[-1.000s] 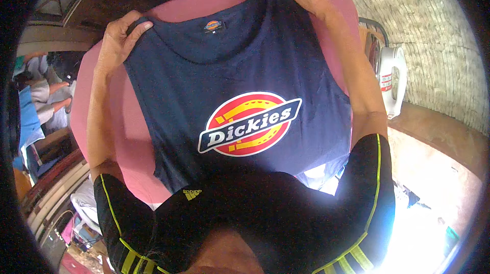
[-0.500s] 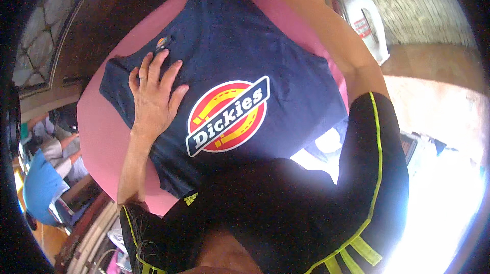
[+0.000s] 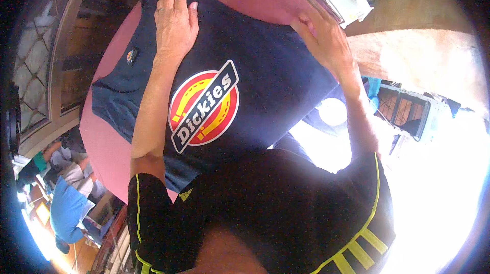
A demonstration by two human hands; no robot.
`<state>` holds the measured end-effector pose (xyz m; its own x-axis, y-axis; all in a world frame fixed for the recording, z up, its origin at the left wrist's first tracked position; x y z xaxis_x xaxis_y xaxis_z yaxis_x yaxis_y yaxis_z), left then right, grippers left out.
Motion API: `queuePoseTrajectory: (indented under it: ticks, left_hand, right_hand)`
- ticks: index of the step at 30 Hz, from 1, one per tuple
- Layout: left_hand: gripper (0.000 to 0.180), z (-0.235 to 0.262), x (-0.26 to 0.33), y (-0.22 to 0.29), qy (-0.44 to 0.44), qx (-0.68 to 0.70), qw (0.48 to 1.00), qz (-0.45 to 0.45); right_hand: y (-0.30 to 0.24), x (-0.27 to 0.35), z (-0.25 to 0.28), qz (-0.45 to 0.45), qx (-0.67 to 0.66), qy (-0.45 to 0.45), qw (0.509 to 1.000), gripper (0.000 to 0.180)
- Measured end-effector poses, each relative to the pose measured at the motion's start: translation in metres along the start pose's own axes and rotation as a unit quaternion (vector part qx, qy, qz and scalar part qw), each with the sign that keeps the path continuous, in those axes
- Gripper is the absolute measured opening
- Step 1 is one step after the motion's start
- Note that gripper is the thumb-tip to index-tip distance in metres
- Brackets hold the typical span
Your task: The person irons a dark blue Dickies t-shirt on a pink ironing board. They repeatedly smooth the fabric with their hands and use a white electric iron to press the shirt, focusing on the front logo area and the sleeves. The person adjusts the shirt's position multiple times to ensure even pressing.
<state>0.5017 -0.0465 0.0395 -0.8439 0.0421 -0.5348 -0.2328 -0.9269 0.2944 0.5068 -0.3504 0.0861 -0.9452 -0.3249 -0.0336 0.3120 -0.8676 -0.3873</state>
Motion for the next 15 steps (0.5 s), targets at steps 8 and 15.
queuePoseTrajectory:
  ticks: [8, 15]
  left_hand:
    - [0.040, 0.001, 0.000, -0.006, -0.005, -0.022, 0.999, -0.023]
    - [0.060, -0.001, -0.002, -0.018, -0.028, -0.068, 0.997, -0.021]
  right_hand:
    - [0.011, 0.020, -0.030, 0.048, -0.076, 0.092, 0.992, 0.022]
    - [0.032, 0.007, -0.040, 0.088, -0.051, 0.212, 0.972, 0.019]
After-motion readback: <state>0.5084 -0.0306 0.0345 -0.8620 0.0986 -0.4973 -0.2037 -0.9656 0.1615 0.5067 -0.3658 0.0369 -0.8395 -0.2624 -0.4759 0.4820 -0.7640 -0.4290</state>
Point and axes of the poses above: each hand's wrist, its own x-axis away from the middle knuckle, its own z-axis out of the back of the hand, y = z × x, the point moved 3 cm from there along -x, towards the middle knuckle, and after that the axes turned 8 degrees about x, right-handed, at the moved point
